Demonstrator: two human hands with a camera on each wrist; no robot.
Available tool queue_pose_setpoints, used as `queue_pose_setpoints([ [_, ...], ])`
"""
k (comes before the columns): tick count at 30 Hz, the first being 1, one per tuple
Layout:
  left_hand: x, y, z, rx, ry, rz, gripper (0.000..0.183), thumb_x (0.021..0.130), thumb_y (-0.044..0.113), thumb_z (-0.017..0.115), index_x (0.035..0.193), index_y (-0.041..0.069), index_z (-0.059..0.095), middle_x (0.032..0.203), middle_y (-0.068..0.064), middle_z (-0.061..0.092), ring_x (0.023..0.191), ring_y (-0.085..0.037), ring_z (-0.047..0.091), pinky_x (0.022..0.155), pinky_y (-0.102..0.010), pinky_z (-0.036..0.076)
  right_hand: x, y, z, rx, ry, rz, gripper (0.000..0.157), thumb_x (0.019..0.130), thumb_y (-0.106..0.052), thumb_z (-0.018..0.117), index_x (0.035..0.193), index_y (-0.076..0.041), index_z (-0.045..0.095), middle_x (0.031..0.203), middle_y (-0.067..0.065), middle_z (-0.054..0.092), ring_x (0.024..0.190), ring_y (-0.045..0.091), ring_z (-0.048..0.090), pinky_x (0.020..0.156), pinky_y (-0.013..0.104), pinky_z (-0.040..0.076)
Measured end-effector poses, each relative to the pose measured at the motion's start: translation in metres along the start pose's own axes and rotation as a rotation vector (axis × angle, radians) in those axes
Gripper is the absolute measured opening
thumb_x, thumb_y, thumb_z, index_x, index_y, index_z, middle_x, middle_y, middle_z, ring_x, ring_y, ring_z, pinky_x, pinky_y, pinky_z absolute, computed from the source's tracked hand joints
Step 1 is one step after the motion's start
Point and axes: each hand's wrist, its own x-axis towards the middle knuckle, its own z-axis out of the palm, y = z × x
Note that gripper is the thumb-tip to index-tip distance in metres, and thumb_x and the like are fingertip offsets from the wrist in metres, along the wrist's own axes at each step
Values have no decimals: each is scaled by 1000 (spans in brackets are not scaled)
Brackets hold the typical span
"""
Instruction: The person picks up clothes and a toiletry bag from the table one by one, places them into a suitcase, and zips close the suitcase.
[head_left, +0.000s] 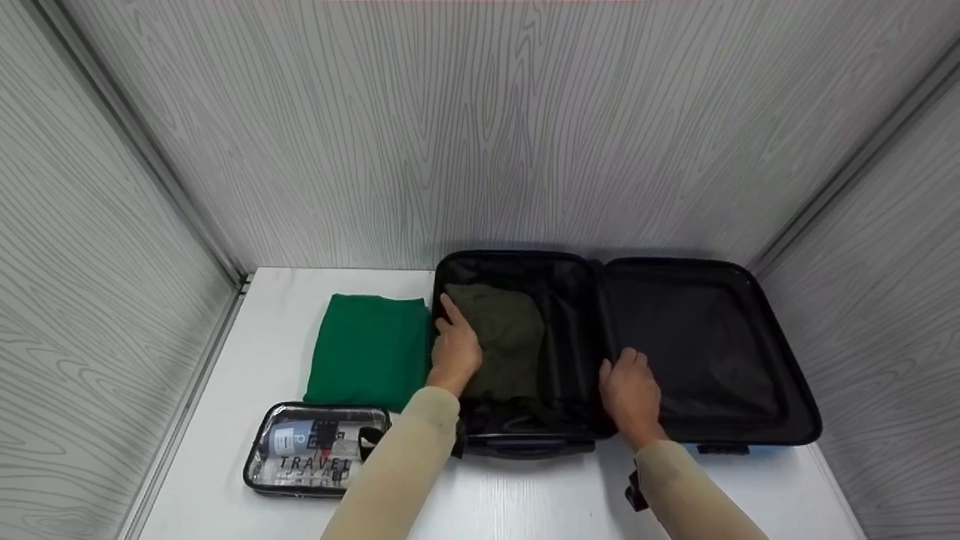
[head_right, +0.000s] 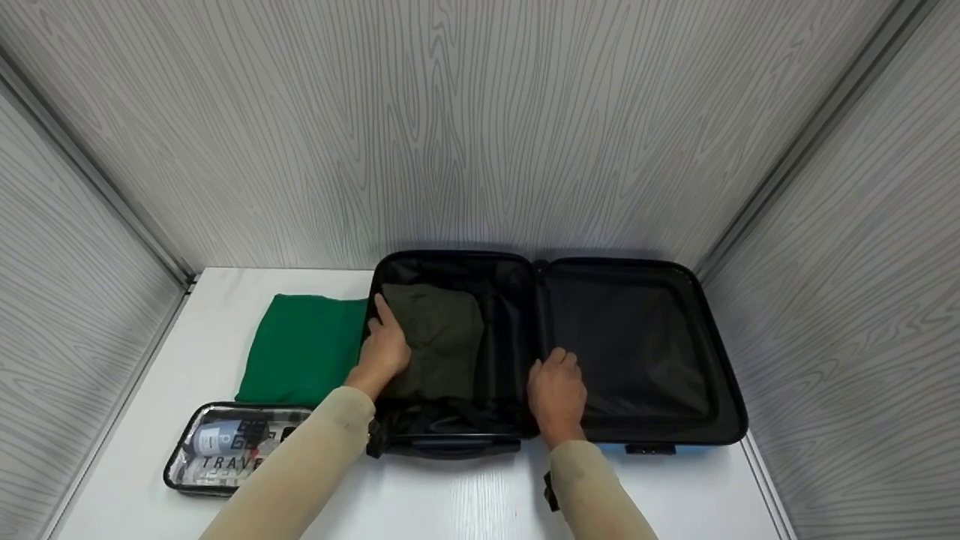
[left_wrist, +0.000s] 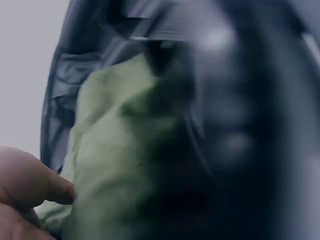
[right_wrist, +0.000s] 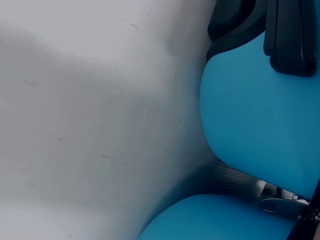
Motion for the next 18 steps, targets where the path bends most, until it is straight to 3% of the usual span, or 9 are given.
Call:
queue_pose_setpoints([
  [2, -4, -2, 6, 63, 29, 53, 91, 105, 3, 57, 168, 2, -8, 165, -38, 23, 124, -48, 60, 90, -54, 58, 0, 0, 0, 0, -1, -4, 31, 104, -18, 64, 106, 12, 57, 89, 27, 58, 65, 42, 61, 57, 56, 55],
  [6, -11, -2, 10, 217, 85, 172, 83, 104, 2, 62, 169, 1, 9, 173, -31, 7, 154, -50, 31, 106, -56, 52, 0, 0, 0, -10, 17, -27, 32, 104, -18, 65, 105, 13, 57, 88, 28, 58, 63, 42, 61, 54, 56, 54],
  [8, -15, 0, 9, 327, 89, 237, 75, 104, 4, 64, 166, -1, 23, 173, -29, 11, 159, -48, 21, 117, -57, 43, 1, 0, 0, -16, 9, -26, 32, 105, -19, 64, 106, 12, 56, 88, 27, 58, 63, 41, 60, 55, 55, 55],
  [11, -20, 4, 6, 416, 27, 284, 64, 106, 9, 63, 162, -2, 35, 172, -28, 21, 161, -47, 15, 126, -57, 28, 3, 1, -1, -15, -22, -10, 33, 106, -20, 62, 107, 12, 56, 89, 26, 58, 64, 40, 61, 57, 55, 55],
  [13, -21, 5, 4, 378, -42, 269, 66, 107, 18, 63, 163, -2, 34, 171, -29, 21, 161, -47, 14, 127, -58, 25, 4, 1, -2, -18, -43, 6, 34, 107, -22, 60, 108, 11, 57, 91, 26, 58, 66, 40, 62, 59, 54, 56],
  [18, -18, -9, 12, 177, -223, 170, 91, 105, 41, 66, 170, 6, 11, 174, -29, -2, 161, -51, -1, 126, -62, 23, 5, 1, -2, -19, -67, 19, 35, 107, -23, 60, 110, 12, 57, 94, 28, 59, 70, 42, 63, 61, 56, 57],
])
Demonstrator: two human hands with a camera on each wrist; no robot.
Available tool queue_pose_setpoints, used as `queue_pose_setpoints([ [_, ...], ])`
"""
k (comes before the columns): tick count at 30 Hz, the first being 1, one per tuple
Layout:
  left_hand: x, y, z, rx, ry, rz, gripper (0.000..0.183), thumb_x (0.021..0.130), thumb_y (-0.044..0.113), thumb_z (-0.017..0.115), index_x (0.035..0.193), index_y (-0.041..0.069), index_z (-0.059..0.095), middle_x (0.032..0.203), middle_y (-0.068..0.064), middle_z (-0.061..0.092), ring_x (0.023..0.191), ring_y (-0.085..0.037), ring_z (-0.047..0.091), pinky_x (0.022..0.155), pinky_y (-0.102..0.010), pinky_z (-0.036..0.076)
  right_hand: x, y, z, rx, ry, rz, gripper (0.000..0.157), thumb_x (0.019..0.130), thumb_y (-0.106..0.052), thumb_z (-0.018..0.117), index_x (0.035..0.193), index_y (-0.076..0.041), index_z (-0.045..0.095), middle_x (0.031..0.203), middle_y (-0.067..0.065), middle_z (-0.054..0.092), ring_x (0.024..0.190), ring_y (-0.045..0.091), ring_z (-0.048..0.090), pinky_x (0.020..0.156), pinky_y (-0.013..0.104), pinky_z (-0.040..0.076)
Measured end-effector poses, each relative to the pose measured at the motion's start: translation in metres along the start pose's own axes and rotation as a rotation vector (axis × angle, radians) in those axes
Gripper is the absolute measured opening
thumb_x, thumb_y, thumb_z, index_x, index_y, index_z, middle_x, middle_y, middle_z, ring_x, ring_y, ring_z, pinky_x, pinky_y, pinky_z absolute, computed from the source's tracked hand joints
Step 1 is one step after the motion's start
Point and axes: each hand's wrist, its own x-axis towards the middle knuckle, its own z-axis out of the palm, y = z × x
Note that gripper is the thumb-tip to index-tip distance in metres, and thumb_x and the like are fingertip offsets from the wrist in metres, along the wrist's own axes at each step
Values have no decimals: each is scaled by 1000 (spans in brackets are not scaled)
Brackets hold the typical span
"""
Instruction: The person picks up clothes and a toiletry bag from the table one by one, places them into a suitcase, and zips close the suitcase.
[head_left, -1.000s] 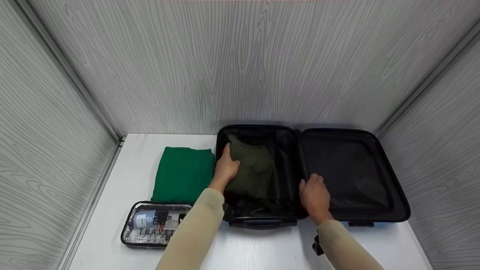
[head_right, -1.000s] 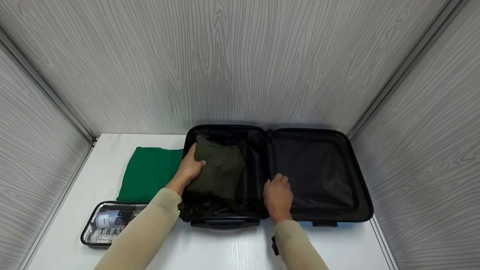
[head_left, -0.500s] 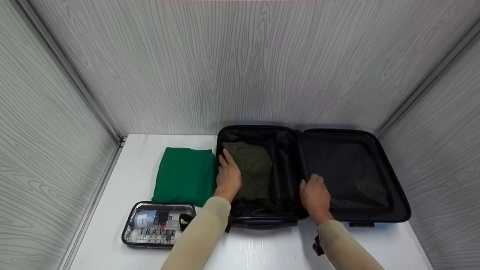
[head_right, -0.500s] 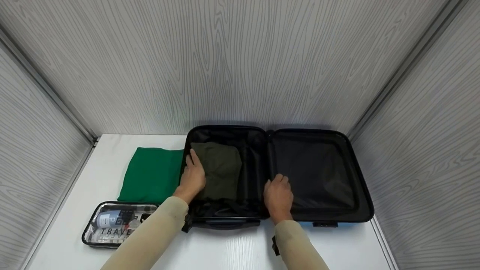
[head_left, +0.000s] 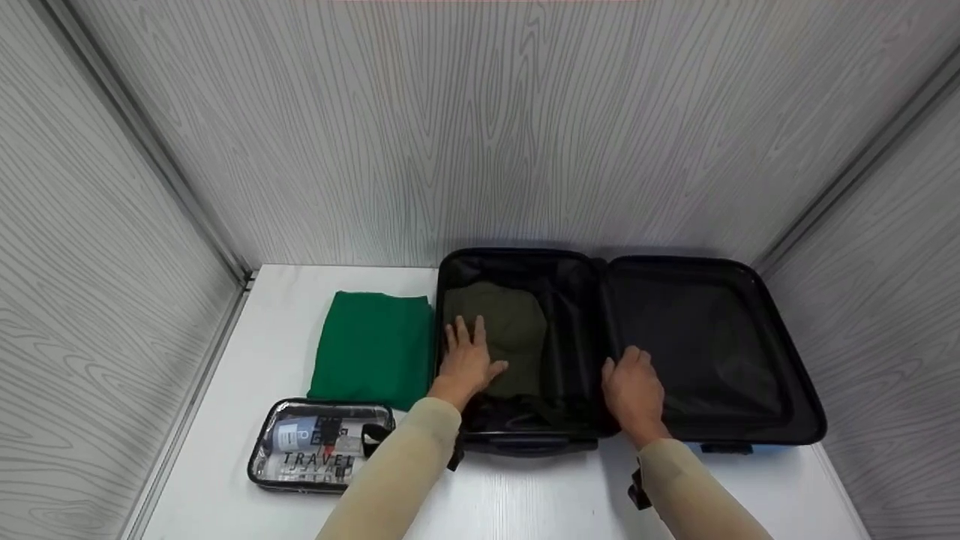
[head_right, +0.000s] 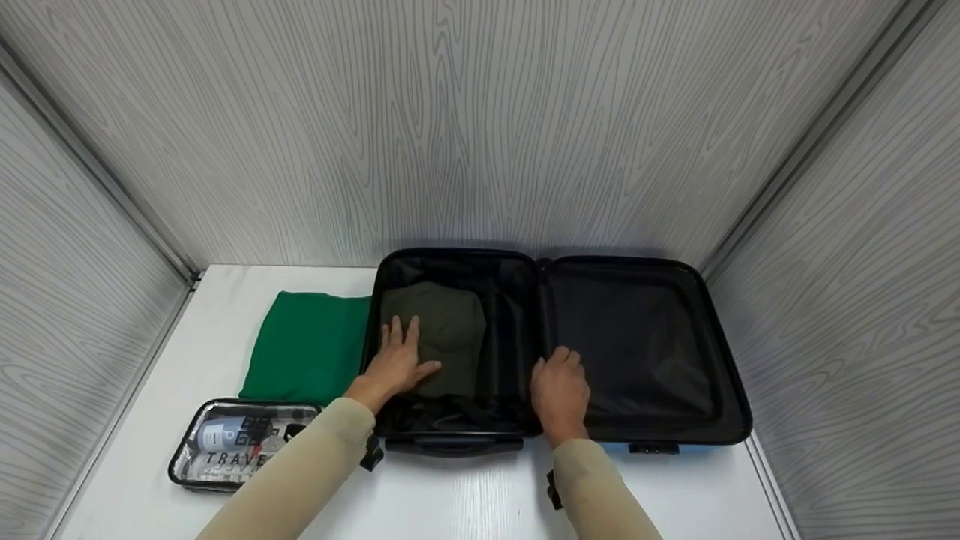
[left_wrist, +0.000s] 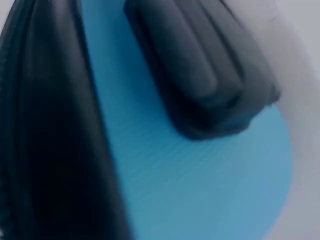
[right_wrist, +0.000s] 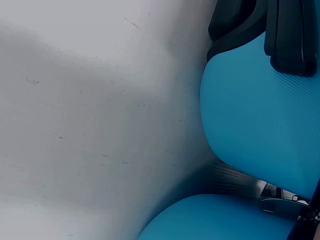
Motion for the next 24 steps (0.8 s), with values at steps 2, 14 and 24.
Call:
queue_pose_setpoints([
  [2, -1, -4, 4, -19, -41, -4, 93, 106, 44, 64, 170, 8, 7, 174, -29, -7, 161, -51, -4, 127, -62, 21, 0, 0, 0, 0, 0, -4, 35, 107, -22, 60, 110, 12, 57, 94, 28, 59, 70, 42, 63, 61, 56, 56],
  [14, -5, -6, -15, -70, -96, 5, 72, 111, 28, 55, 170, 9, 19, 175, -26, 1, 162, -46, 6, 127, -56, 26, 0, -1, 1, 22, 31, -24, 32, 106, -21, 62, 106, 11, 57, 91, 28, 58, 69, 43, 63, 59, 57, 55],
  [24, -17, 1, -19, 21, -74, 0, 71, 108, 20, 62, 167, 6, 27, 176, -24, 8, 161, -45, 14, 126, -54, 30, 0, 0, 2, 30, 43, -35, 30, 105, -18, 64, 103, 11, 57, 88, 27, 57, 64, 41, 62, 55, 55, 55],
])
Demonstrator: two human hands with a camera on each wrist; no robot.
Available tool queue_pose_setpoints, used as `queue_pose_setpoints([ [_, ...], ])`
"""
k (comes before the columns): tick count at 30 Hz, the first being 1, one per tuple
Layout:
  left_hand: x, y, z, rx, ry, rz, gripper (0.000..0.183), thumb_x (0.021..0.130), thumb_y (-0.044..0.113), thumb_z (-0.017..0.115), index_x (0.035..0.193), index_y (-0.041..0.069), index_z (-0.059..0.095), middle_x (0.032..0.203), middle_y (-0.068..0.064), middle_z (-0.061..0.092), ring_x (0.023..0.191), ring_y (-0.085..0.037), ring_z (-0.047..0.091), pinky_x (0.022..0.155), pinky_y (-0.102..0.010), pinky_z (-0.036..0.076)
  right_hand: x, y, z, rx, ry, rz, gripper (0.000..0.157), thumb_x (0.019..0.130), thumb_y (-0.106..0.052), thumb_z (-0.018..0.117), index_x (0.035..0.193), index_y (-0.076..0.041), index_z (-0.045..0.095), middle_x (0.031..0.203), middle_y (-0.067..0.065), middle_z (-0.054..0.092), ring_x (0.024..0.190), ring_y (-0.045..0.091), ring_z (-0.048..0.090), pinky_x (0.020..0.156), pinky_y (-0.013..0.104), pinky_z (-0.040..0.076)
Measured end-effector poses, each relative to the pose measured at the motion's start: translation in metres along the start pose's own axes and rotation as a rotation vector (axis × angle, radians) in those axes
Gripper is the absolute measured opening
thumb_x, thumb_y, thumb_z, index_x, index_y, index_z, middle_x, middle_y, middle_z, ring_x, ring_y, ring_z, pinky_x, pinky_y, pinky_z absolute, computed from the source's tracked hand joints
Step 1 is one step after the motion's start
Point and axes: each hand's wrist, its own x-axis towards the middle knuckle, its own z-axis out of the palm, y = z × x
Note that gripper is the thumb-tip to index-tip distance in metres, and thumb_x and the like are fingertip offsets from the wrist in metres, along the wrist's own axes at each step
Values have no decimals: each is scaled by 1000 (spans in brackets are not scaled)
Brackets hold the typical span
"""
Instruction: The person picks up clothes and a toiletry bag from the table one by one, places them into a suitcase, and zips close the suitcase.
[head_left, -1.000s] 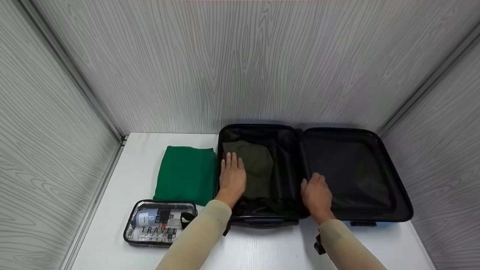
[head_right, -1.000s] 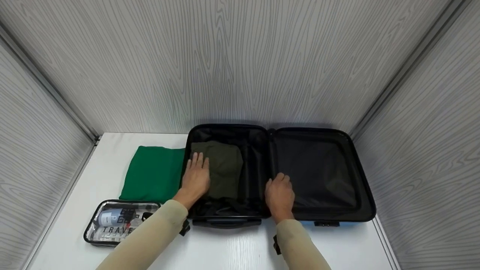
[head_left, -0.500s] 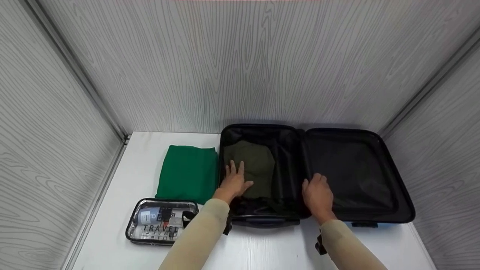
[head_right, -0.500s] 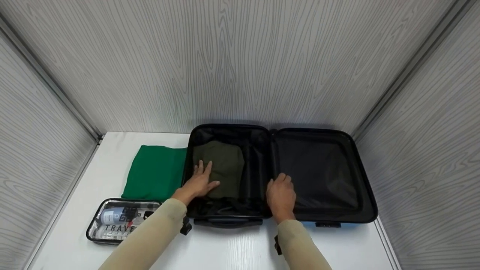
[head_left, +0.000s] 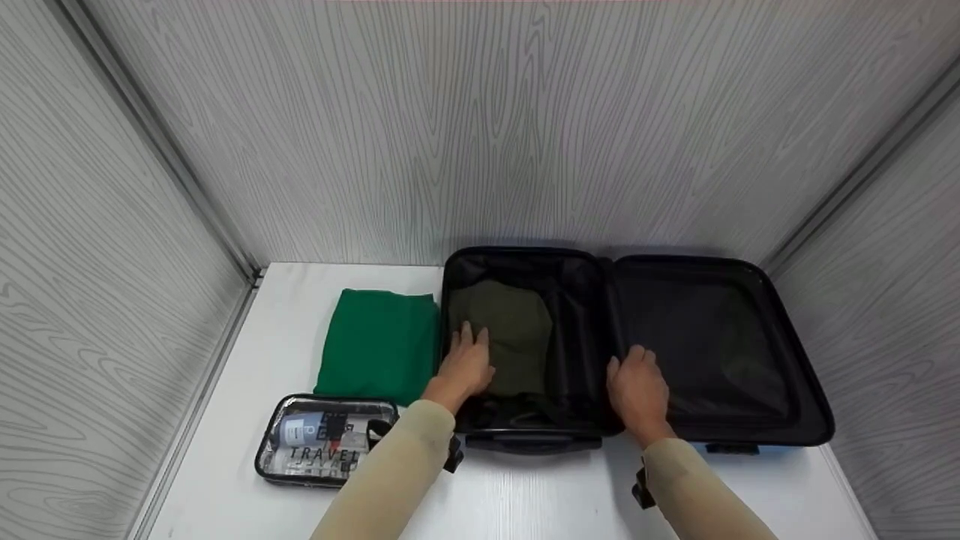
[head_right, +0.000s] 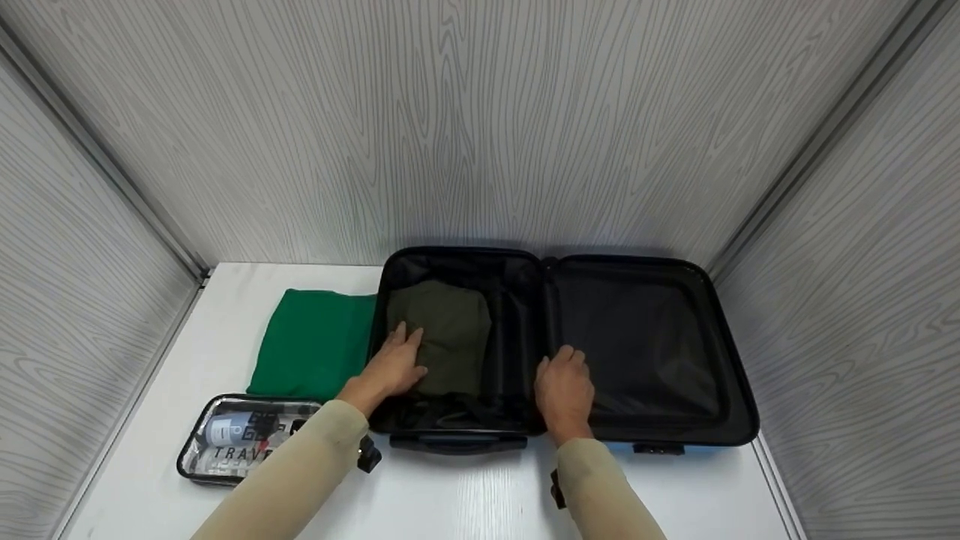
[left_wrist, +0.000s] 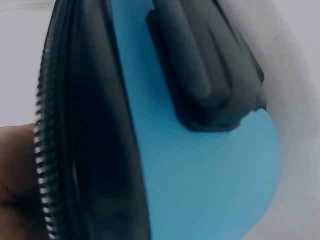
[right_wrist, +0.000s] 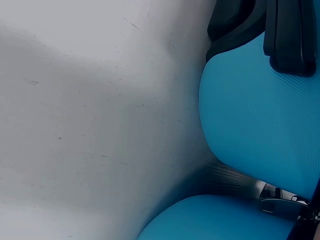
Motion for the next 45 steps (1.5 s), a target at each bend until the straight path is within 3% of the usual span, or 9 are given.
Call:
queue_pose_setpoints([
  [13, -7, -1, 0, 84, 8, 33, 65, 108, 13, 59, 165, 3, 30, 172, -26, 20, 157, -47, 27, 124, -54, 34, 0, 2, 2, -2, -7, 15, 31, 105, -20, 63, 106, 11, 57, 90, 27, 59, 67, 42, 63, 58, 57, 56],
  [21, -11, -1, -13, 27, 27, 69, 64, 108, 18, 60, 163, -2, 34, 167, -28, 34, 154, -44, 36, 126, -51, 32, 1, 1, 1, 10, -34, 27, 32, 106, -21, 61, 106, 11, 56, 92, 28, 58, 70, 44, 63, 60, 58, 56],
  [27, -14, -3, -22, -8, 73, 65, 60, 108, 16, 59, 161, -2, 38, 164, -26, 41, 149, -40, 44, 123, -49, 37, 1, 0, -1, 6, -58, 43, 33, 107, -23, 59, 106, 10, 56, 93, 28, 59, 71, 43, 64, 61, 57, 56],
  [37, -26, -2, -42, -60, 158, 84, 55, 108, 17, 61, 158, 0, 46, 161, -23, 46, 148, -40, 46, 121, -51, 38, 0, -1, -1, 1, -76, 59, 33, 107, -23, 58, 107, 10, 56, 95, 28, 58, 74, 42, 64, 63, 57, 56],
  [45, -36, -25, -68, -114, 268, 76, 44, 108, 18, 60, 149, 2, 59, 153, -20, 57, 142, -40, 52, 117, -52, 43, -1, -3, -1, 0, -89, 69, 34, 108, -24, 57, 109, 10, 56, 97, 28, 58, 76, 44, 64, 63, 58, 55],
])
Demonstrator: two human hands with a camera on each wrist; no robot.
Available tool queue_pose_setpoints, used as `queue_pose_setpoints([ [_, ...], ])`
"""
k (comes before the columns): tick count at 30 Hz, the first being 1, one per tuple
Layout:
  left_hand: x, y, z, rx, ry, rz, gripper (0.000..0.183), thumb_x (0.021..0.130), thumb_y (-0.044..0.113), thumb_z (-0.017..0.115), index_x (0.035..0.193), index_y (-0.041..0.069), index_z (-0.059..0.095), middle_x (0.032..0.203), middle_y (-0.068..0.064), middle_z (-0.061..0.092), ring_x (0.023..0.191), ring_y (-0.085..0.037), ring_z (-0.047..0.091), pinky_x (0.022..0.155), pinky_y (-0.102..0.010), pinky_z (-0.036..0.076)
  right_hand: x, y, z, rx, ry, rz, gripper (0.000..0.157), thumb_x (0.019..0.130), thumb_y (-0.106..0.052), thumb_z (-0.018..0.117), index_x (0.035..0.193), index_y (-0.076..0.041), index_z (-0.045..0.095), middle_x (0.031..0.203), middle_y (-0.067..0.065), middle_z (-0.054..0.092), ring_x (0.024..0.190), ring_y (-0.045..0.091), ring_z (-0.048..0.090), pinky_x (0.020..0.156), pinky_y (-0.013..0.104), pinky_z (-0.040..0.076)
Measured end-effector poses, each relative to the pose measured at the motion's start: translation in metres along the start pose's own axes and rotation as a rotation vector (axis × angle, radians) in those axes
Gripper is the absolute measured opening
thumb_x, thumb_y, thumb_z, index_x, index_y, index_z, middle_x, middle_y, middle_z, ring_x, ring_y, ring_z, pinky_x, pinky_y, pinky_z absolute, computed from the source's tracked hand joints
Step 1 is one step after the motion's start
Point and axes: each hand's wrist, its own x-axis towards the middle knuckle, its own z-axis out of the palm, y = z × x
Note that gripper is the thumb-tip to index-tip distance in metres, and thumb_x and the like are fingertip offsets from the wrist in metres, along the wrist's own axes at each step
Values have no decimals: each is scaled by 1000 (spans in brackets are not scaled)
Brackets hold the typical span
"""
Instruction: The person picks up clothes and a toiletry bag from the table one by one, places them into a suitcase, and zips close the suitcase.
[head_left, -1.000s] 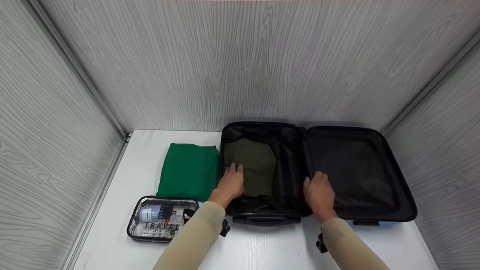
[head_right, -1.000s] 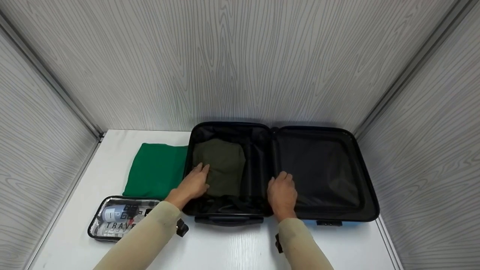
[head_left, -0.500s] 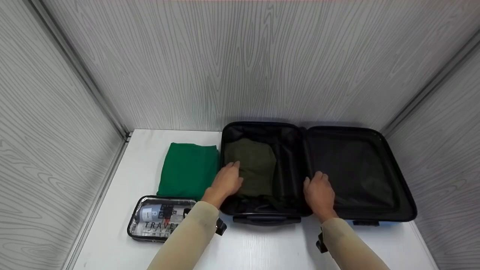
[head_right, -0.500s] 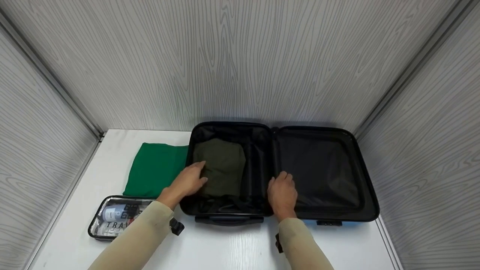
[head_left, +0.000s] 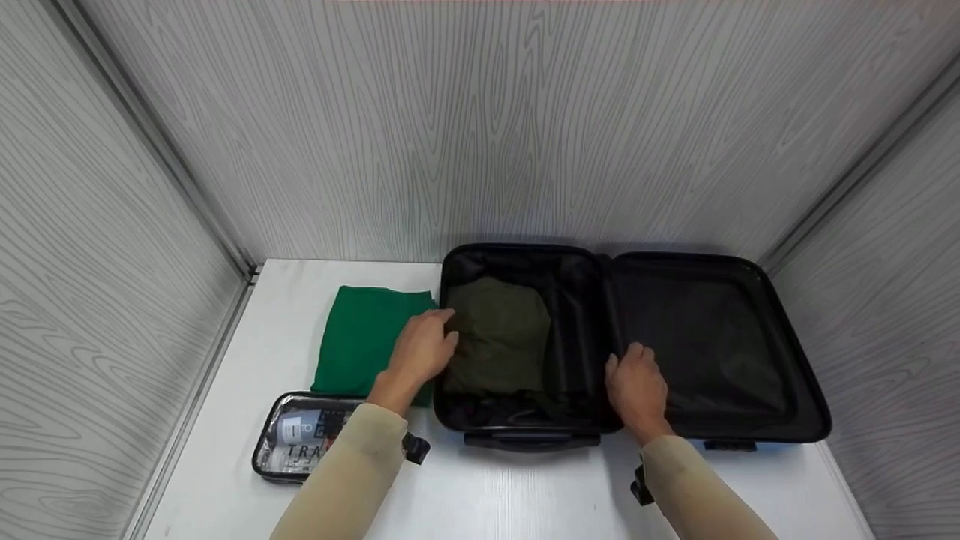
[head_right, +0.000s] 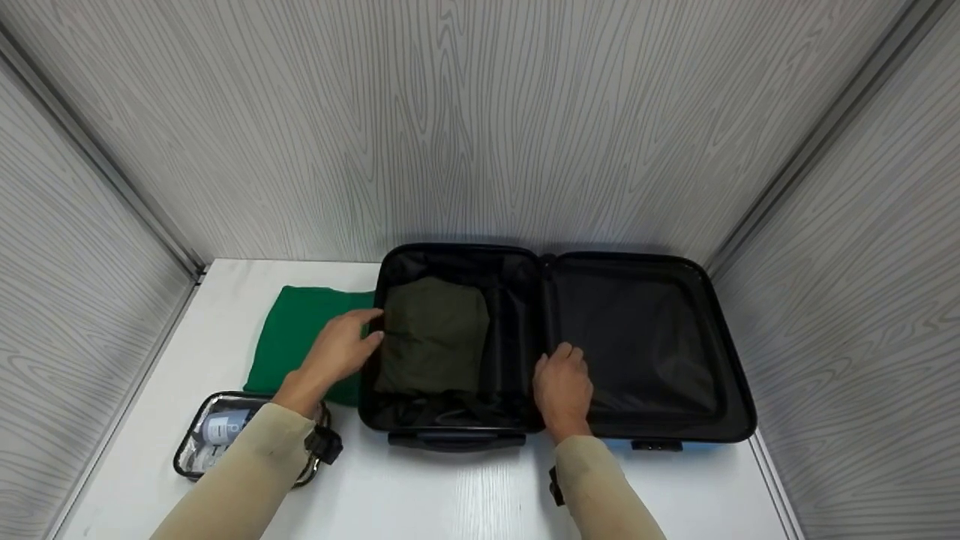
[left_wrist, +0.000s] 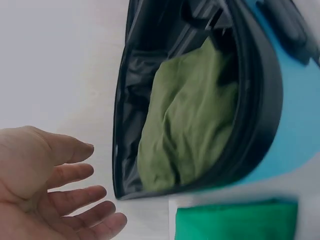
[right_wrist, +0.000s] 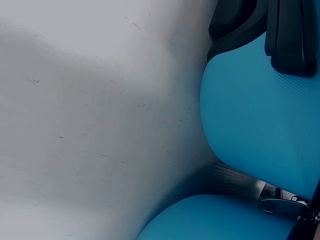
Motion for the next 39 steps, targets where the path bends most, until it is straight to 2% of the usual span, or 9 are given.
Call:
queue_pose_setpoints([
  [4, -1, -13, -13, -31, 32, -46, 42, 108, 21, 60, 146, 4, 62, 149, -21, 60, 140, -41, 53, 115, -55, 44, 0, 0, 0, 3, 6, -4, 34, 108, -24, 58, 109, 10, 56, 97, 28, 58, 75, 44, 64, 62, 58, 55],
  [10, -3, -35, -31, -23, 79, -97, 39, 107, 22, 61, 141, 2, 65, 143, -24, 63, 136, -43, 56, 112, -57, 46, 1, 1, 1, -2, 19, -15, 34, 107, -23, 58, 108, 10, 56, 95, 28, 58, 74, 44, 64, 61, 58, 55],
  [16, -10, -62, -44, -9, 65, -151, 40, 108, 21, 58, 142, -1, 63, 144, -24, 62, 135, -42, 57, 111, -56, 46, 2, 2, 1, -17, 57, -55, 33, 106, -21, 61, 106, 11, 56, 91, 28, 58, 70, 43, 64, 60, 57, 56],
  [24, -19, -103, -66, 42, 61, -251, 42, 109, 19, 53, 144, -5, 60, 144, -29, 61, 131, -47, 59, 107, -60, 48, 2, 0, -1, 7, 8, -27, 35, 108, -24, 57, 110, 11, 56, 95, 28, 59, 75, 44, 65, 63, 58, 56],
  [32, -21, -131, -70, 61, 2, -347, 46, 109, 19, 51, 145, -9, 56, 145, -33, 58, 131, -50, 58, 105, -62, 49, -1, 7, -10, 0, 34, -8, 33, 106, -21, 60, 106, 11, 56, 92, 28, 58, 72, 46, 64, 62, 60, 55],
  [39, -23, -152, -67, 49, -40, -427, 53, 109, 18, 46, 150, -15, 46, 147, -39, 52, 132, -52, 55, 107, -62, 47, -3, 8, -10, 6, -6, 10, 36, 108, -25, 56, 110, 11, 56, 96, 28, 58, 76, 44, 65, 65, 59, 56],
])
